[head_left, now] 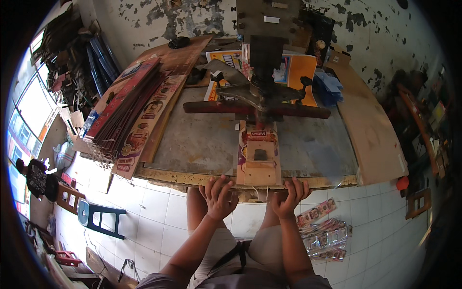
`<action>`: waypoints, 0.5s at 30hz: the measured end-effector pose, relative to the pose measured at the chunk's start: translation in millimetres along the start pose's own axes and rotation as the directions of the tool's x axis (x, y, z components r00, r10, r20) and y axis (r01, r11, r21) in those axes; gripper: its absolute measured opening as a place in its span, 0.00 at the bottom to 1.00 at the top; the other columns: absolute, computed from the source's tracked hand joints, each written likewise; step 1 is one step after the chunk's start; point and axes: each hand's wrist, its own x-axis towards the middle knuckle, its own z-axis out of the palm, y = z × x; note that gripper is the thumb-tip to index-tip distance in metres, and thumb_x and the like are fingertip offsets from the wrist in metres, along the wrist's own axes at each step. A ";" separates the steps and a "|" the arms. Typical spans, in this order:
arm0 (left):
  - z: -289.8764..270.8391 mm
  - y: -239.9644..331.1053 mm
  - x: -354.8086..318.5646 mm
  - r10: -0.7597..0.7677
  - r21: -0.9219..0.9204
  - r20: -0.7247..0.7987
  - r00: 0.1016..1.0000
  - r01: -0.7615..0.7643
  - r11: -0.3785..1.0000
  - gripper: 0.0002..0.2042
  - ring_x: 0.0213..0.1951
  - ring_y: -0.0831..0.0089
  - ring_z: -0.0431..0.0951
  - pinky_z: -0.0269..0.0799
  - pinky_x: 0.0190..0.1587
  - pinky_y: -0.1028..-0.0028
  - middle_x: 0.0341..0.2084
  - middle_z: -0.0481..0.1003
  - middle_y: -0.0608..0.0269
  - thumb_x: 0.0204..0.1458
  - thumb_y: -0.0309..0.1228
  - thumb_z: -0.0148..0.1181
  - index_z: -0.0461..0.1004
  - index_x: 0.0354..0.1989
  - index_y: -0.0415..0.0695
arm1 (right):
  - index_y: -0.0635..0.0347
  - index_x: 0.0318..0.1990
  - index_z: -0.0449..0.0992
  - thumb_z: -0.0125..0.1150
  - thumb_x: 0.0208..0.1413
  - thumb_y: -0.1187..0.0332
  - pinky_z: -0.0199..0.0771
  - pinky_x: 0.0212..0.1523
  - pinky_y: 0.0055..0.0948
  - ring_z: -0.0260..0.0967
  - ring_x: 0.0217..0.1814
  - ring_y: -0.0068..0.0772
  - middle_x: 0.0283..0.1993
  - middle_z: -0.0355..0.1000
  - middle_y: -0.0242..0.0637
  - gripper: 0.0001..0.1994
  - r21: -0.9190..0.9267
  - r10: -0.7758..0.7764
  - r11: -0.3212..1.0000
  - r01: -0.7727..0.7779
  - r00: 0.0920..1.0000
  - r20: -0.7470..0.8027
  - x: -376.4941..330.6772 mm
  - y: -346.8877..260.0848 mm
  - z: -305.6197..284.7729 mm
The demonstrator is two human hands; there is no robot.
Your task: The person positions product packaging under a sealing machine, pulls the lever to seal the edge, and removes the sealed package.
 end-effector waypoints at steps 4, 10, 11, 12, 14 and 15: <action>-5.7 3.4 3.9 0.002 0.013 0.020 1.000 -0.003 1.000 0.22 0.72 0.54 0.57 0.32 0.76 0.48 0.64 0.70 0.62 0.53 0.40 0.66 0.74 0.57 0.53 | 0.55 0.61 0.70 0.58 0.60 0.59 0.27 0.78 0.64 0.45 0.79 0.58 0.70 0.63 0.42 0.23 -0.003 0.024 1.000 -0.024 0.999 0.031 -1.5 -2.0 -4.7; -5.1 4.2 2.8 -0.014 0.008 0.026 1.000 0.014 1.000 0.21 0.72 0.54 0.57 0.33 0.76 0.47 0.64 0.70 0.62 0.54 0.40 0.66 0.74 0.57 0.53 | 0.55 0.61 0.70 0.58 0.60 0.58 0.26 0.78 0.65 0.45 0.79 0.58 0.71 0.63 0.42 0.23 -0.007 0.028 1.000 -0.028 0.999 0.046 -3.6 -0.3 -4.6; -4.5 3.3 1.6 -0.019 0.004 0.026 0.999 0.019 1.000 0.21 0.72 0.54 0.57 0.33 0.76 0.47 0.64 0.70 0.62 0.54 0.40 0.66 0.74 0.57 0.53 | 0.55 0.61 0.70 0.58 0.61 0.58 0.26 0.78 0.65 0.45 0.79 0.58 0.71 0.63 0.42 0.23 -0.007 0.026 1.000 -0.026 0.998 0.052 -3.1 -0.6 -4.8; -3.8 2.1 0.3 -0.021 0.006 0.022 1.000 0.021 1.000 0.21 0.72 0.54 0.57 0.33 0.76 0.47 0.64 0.70 0.62 0.54 0.40 0.66 0.74 0.56 0.53 | 0.55 0.61 0.70 0.58 0.60 0.58 0.27 0.78 0.64 0.46 0.79 0.58 0.70 0.64 0.42 0.22 -0.015 0.019 1.000 -0.018 0.999 0.047 -2.9 -1.1 -4.2; -2.1 1.6 -0.2 -0.017 0.014 0.016 1.000 0.017 1.000 0.21 0.72 0.54 0.57 0.32 0.76 0.47 0.63 0.70 0.63 0.53 0.40 0.66 0.74 0.56 0.54 | 0.54 0.60 0.71 0.59 0.60 0.59 0.28 0.78 0.63 0.46 0.78 0.58 0.70 0.64 0.41 0.22 -0.027 0.012 1.000 -0.011 0.999 0.033 -3.1 0.0 -2.6; -0.8 2.2 0.6 -0.009 0.016 0.012 1.000 0.009 1.000 0.21 0.72 0.54 0.57 0.32 0.76 0.47 0.63 0.70 0.63 0.53 0.40 0.66 0.75 0.56 0.55 | 0.54 0.60 0.71 0.58 0.60 0.59 0.29 0.77 0.63 0.46 0.78 0.57 0.70 0.64 0.41 0.22 -0.024 0.008 1.000 -0.008 1.000 0.018 -3.6 2.1 -1.5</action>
